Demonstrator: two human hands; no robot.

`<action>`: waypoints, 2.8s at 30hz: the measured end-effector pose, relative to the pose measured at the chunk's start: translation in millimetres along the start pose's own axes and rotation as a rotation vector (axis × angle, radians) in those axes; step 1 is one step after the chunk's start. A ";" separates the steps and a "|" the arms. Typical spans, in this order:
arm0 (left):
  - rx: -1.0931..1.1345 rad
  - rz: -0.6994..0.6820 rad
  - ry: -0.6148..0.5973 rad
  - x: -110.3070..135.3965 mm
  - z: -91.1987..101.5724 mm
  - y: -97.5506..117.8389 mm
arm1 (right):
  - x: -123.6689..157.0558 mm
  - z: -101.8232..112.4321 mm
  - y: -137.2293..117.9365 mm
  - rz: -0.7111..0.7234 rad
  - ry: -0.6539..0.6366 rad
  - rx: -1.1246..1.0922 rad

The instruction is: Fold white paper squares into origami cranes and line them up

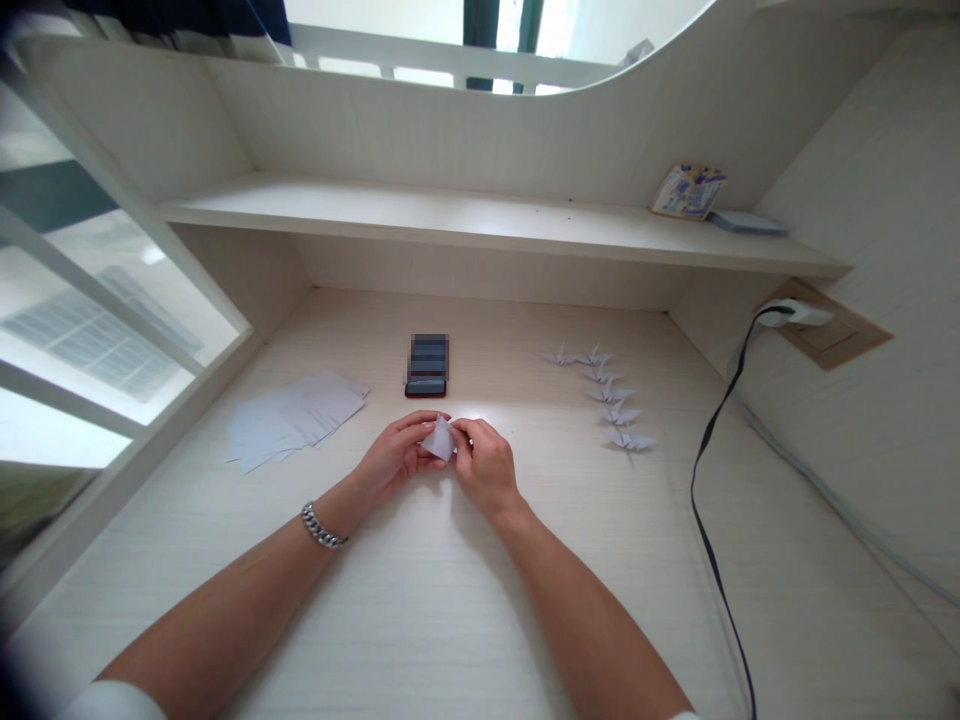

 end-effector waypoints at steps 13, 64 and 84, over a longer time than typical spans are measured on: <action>-0.015 -0.030 -0.005 0.3 -2.3 2.7 | 0.9 2.5 -4.2 -0.007 0.021 -0.106; -0.462 -0.520 0.213 -5.8 15.1 20.3 | 0.1 -4.7 1.2 -0.079 -0.126 -0.196; -0.439 -0.626 0.167 -3.0 12.6 17.6 | -1.0 -13.8 34.9 -0.494 -0.165 -0.438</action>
Point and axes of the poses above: each hand's wrist, its own x-axis away from the middle knuckle, its own z-axis out of the back of the hand, y = z × x, the point moved 6 cm from there along -x, towards the middle knuckle, and after that the axes turned 14 degrees about y, right-handed, at the moved point
